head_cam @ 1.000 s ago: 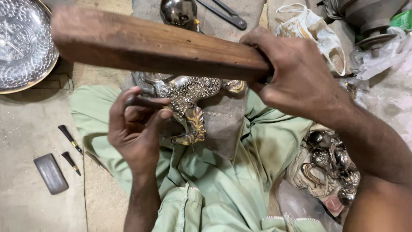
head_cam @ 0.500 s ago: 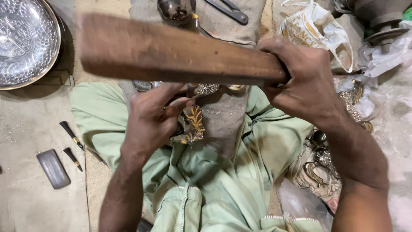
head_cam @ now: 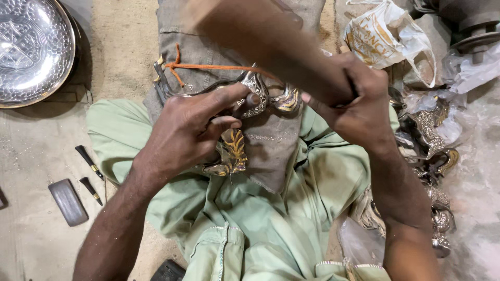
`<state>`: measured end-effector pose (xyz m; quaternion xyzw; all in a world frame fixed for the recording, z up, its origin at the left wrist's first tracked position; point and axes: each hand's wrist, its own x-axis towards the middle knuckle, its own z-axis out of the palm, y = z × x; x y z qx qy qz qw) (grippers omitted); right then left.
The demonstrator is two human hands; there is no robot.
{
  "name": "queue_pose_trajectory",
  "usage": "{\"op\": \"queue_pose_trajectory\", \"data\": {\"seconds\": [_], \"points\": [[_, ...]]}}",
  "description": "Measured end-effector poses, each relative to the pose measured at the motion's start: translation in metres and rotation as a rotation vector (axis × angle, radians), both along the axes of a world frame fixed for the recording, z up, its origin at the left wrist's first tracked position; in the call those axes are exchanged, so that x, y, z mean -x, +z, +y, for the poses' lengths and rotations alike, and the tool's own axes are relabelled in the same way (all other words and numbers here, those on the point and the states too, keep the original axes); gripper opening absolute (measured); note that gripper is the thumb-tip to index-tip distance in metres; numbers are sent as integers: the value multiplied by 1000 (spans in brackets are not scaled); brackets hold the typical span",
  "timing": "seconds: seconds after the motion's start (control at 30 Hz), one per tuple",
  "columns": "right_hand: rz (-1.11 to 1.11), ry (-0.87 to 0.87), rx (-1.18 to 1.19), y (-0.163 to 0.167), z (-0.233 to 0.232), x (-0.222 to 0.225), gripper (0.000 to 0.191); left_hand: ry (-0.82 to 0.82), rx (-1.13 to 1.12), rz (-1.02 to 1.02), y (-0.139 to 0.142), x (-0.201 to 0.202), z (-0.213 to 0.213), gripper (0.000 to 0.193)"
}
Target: The person sits on the floor and uses a hammer and chisel to shape and emboss a decorative metal object. They repeatedly reposition the chisel and strike it with the hammer to refine the surface details.
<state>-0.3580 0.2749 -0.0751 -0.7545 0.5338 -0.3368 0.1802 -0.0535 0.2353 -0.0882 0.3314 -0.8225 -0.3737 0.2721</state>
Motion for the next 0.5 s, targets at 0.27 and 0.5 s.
{"op": "queue_pose_trajectory", "data": {"seconds": [0.27, 0.5], "points": [[41, -47, 1, -3, 3, 3, 31, 14, 45, 15, -2, 6, 1, 48], [97, -62, 33, -12, 11, 8, 30, 25, 0, -65, -9, 8, 2, 30]]}}
